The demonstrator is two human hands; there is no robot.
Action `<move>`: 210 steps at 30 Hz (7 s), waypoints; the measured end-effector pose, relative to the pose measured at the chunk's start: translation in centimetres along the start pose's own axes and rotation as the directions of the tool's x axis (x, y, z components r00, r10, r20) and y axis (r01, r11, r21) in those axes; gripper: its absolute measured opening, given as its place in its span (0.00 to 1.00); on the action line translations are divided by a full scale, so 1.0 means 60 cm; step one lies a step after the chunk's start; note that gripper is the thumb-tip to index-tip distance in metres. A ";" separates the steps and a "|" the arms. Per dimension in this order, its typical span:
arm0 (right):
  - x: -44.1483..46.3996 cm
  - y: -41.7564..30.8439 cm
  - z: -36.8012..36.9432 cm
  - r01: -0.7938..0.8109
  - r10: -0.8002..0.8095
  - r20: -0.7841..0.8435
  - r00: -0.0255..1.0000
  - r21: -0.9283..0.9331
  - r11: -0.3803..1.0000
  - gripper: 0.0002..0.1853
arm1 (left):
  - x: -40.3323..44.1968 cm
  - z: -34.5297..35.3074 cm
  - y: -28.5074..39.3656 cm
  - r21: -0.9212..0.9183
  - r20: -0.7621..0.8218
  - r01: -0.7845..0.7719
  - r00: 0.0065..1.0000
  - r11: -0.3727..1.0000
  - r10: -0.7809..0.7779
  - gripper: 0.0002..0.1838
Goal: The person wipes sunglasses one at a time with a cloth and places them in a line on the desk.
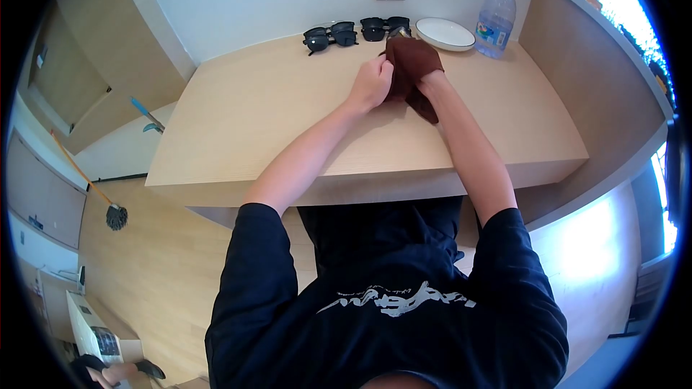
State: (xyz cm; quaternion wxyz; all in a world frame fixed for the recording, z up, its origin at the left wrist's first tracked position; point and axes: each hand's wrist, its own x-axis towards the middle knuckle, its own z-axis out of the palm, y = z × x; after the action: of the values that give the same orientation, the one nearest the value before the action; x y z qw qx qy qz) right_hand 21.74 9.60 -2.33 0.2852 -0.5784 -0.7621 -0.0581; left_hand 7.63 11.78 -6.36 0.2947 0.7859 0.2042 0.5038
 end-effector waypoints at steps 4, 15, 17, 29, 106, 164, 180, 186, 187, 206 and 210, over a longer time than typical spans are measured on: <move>-0.013 -0.045 -0.030 -0.328 0.582 0.165 0.796 0.926 0.186 0.09 | -0.011 -0.007 0.062 -0.055 0.089 0.204 0.976 0.978 -0.198 0.18; -0.029 -0.053 -0.074 0.207 -0.207 -0.049 0.977 -0.012 0.978 0.08 | 0.000 -0.026 0.009 0.210 -0.084 -0.008 0.996 0.978 0.027 0.18; -0.033 -0.066 -0.082 0.239 -0.242 0.023 0.970 -0.259 0.936 0.07 | 0.000 -0.026 0.001 0.196 -0.046 0.005 0.999 0.981 0.004 0.17; -0.010 -0.035 -0.015 0.175 -0.276 -0.193 0.942 -0.420 0.891 0.12 | -0.002 -0.038 0.026 0.181 -0.105 -0.005 0.994 0.983 0.024 0.17; -0.005 -0.019 -0.004 -0.328 0.400 -0.397 0.826 0.240 0.914 0.09 | 0.006 -0.008 -0.017 -0.264 -0.036 0.119 0.990 0.957 -0.134 0.21; -0.001 -0.004 0.063 0.154 -0.126 -0.137 0.983 0.221 0.963 0.16 | 0.016 -0.026 -0.009 -0.725 -0.009 0.307 0.890 0.616 -0.455 0.13; -0.038 0.067 -0.228 -0.246 0.218 -0.116 0.969 -0.532 0.810 0.09 | 0.019 -0.022 0.009 -0.758 0.096 0.319 0.917 0.569 -0.386 0.15; 0.031 0.153 -0.102 -0.241 0.442 -0.315 0.840 0.513 0.824 0.17 | 0.017 -0.030 -0.016 -0.842 0.171 0.331 0.913 0.426 -0.371 0.17; 0.035 0.116 -0.097 -0.105 0.548 -0.128 0.826 0.922 0.373 0.19 | 0.020 -0.035 -0.022 -0.866 0.202 0.340 0.908 0.365 -0.367 0.17; -0.005 -0.061 0.048 -0.351 0.438 0.358 0.825 0.931 -0.101 0.21 | 0.023 -0.035 0.016 -0.770 -0.021 0.191 0.946 0.609 -0.324 0.16; 0.018 0.001 0.088 -0.322 0.365 0.150 0.919 0.818 0.476 0.24 | 0.027 -0.032 0.004 -0.720 -0.030 0.182 0.956 0.669 -0.292 0.15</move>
State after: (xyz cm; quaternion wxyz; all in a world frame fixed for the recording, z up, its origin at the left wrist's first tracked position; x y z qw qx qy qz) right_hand 19.70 12.72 -6.19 0.5461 -0.5135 -0.5598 0.3531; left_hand 6.57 13.11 -4.52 0.6221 0.5397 0.1154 0.5554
